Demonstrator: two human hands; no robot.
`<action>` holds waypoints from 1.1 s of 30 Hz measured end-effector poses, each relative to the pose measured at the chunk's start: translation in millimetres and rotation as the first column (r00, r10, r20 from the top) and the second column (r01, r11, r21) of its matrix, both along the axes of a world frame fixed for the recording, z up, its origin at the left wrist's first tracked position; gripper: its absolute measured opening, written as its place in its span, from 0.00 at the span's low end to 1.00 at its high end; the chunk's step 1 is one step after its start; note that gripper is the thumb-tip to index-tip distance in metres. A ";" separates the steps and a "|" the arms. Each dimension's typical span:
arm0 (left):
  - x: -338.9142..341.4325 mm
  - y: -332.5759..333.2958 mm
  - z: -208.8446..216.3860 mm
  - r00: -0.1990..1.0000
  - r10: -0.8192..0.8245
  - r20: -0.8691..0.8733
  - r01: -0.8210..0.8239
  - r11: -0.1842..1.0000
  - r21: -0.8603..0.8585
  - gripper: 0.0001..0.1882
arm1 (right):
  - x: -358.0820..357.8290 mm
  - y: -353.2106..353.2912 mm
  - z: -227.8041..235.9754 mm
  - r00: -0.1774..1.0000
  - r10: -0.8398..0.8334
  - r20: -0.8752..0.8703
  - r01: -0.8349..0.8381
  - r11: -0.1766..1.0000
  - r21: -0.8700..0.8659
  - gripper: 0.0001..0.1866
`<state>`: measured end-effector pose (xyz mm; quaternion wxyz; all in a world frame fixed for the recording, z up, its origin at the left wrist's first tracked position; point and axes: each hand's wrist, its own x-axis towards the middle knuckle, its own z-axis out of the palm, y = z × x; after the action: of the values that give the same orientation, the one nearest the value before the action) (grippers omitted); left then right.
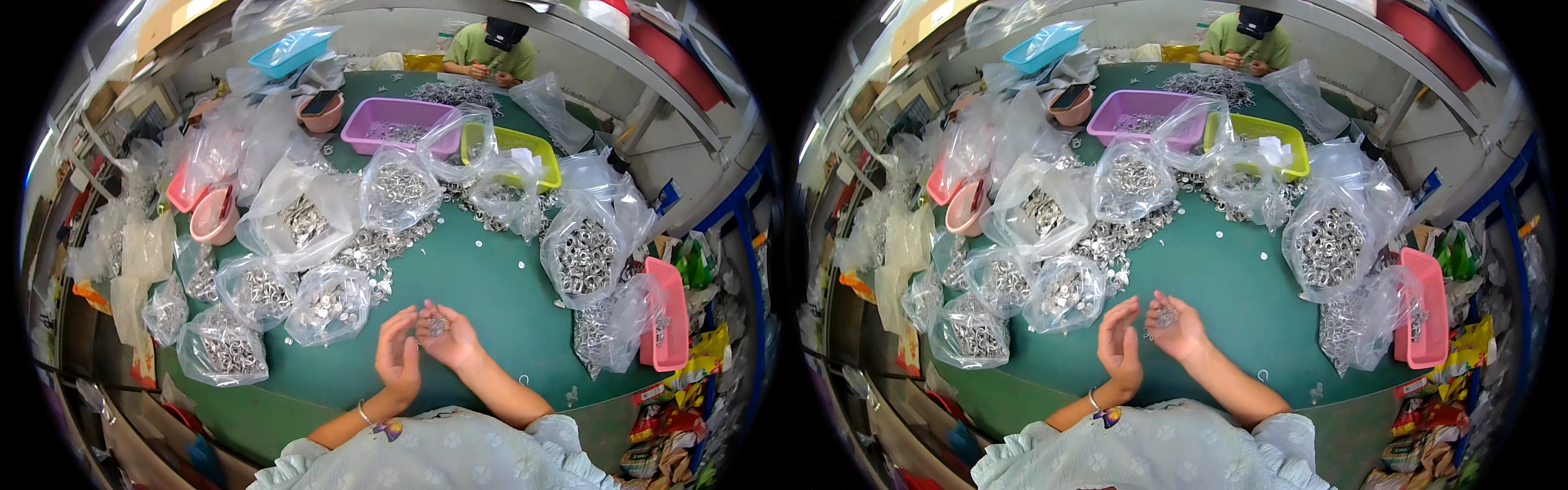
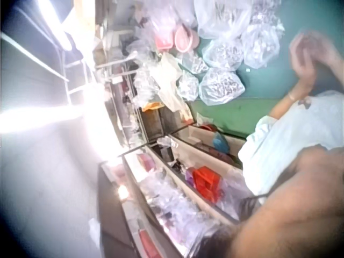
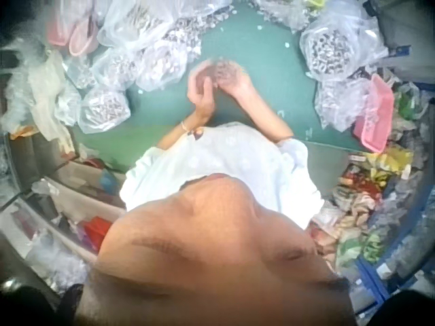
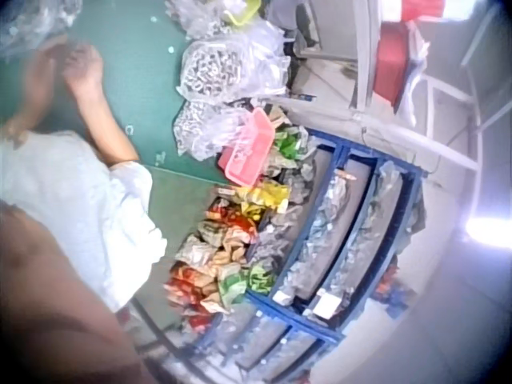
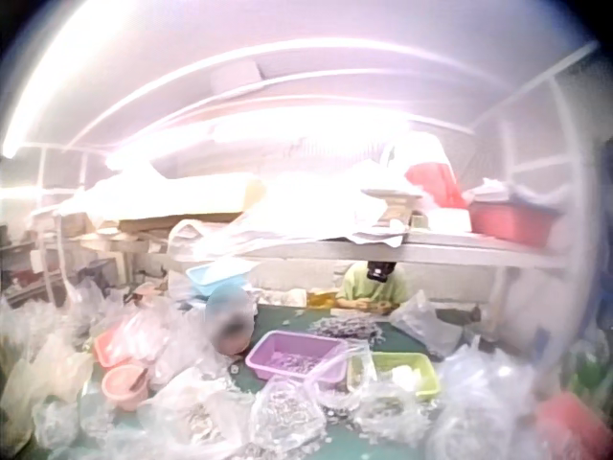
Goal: The person assembles small silver-colored metal jewelry components by hand on a green table. They pick up flower-shaped pieces and circular rings, connect them, and place the assembled units into clear plastic bags. The person repeatedly sorts and handles loose components from piles on the table.
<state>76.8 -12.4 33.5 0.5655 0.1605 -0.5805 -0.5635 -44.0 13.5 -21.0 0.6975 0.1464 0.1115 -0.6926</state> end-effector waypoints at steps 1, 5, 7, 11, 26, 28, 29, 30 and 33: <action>3.2 -3.3 -4.8 0.999 0.035 0.034 -0.034 0.999 -0.020 0.15 | -17.2 -2.1 -0.5 0.999 0.035 0.037 -0.031 0.992 -0.119 0.12; 12.6 -8.4 -14.2 0.988 0.053 0.145 -0.066 0.994 0.086 0.15 | -73.2 -50.4 55.2 0.992 -0.124 0.003 0.122 0.985 0.121 0.11; 13.4 -7.4 -16.7 0.980 0.030 0.196 -0.058 0.989 0.138 0.14 | -97.9 -87.7 96.3 0.977 -0.199 -0.078 0.199 0.980 -0.011 0.11; 4.0 -1.7 -13.7 0.962 -0.025 0.273 -0.019 0.988 0.156 0.14 | -168.9 -176.7 152.0 0.793 -0.363 -0.490 0.382 0.922 -0.065 0.17; 5.1 -89.8 7.3 0.760 0.068 0.647 0.031 0.990 -0.141 0.37 | -104.3 -109.5 70.4 -0.837 -0.035 -0.546 0.087 0.977 -0.195 0.42; -7.0 -111.4 12.6 0.795 0.053 0.605 -0.006 0.997 -0.080 0.38 | -90.6 -129.5 63.3 -0.852 -0.006 -0.524 0.122 0.970 -0.210 0.50; -12.3 -122.2 11.9 0.801 0.064 0.595 -0.024 0.997 -0.076 0.39 | -83.9 -140.5 69.3 -0.866 0.022 -0.499 0.153 0.962 -0.224 0.50; -18.8 -130.7 11.8 0.810 0.069 0.582 -0.034 0.997 -0.072 0.39 | -84.0 -150.6 74.9 -0.880 0.058 -0.471 0.191 0.952 -0.241 0.50; -29.3 -143.3 14.7 0.769 0.020 0.639 -0.029 1.000 0.004 0.39 | -100.9 -176.1 81.9 -0.887 0.081 -0.454 0.226 0.935 -0.274 0.21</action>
<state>47.5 -155.7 48.2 0.3407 0.3537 -0.7322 -0.4719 -144.9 -162.6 60.9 -0.0749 -0.5566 0.7249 -0.3989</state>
